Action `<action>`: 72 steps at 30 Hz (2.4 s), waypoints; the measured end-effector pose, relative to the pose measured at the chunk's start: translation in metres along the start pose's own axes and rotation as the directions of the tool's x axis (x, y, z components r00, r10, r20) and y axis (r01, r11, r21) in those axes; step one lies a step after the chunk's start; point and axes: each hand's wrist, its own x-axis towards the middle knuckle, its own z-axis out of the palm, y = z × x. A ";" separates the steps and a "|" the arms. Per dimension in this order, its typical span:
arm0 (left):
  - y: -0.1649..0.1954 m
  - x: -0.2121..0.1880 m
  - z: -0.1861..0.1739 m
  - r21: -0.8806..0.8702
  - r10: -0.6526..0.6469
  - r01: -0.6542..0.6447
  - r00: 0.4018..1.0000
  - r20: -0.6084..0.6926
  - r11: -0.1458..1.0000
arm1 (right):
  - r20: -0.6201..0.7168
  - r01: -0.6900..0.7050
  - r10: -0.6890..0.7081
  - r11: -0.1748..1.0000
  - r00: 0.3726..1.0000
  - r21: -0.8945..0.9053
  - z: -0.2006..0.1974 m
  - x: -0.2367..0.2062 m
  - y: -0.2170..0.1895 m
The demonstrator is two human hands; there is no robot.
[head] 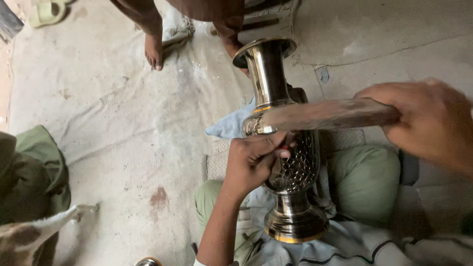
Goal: The person sits on the floor with a brass vase held between the legs, presses a small punch against the vase surface, and strikes the punch with a wooden mallet to emboss a decorative pattern, repeatedly repositioning the punch across the vase body.
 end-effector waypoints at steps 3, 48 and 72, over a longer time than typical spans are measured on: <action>-0.002 0.011 -0.008 -0.035 0.046 -0.041 0.987 0.156 0.999 | -0.413 0.167 -0.029 0.938 0.910 0.303 0.042 -0.027 0.007; -0.008 -0.014 0.050 0.048 -0.155 0.214 0.827 -0.541 0.976 | -0.012 0.255 -0.287 0.868 0.958 -0.426 -0.052 0.053 -0.027; -0.006 0.067 -0.019 -0.013 0.121 -0.140 0.798 0.590 0.990 | -0.629 0.050 0.247 0.908 0.737 0.415 0.133 -0.070 0.009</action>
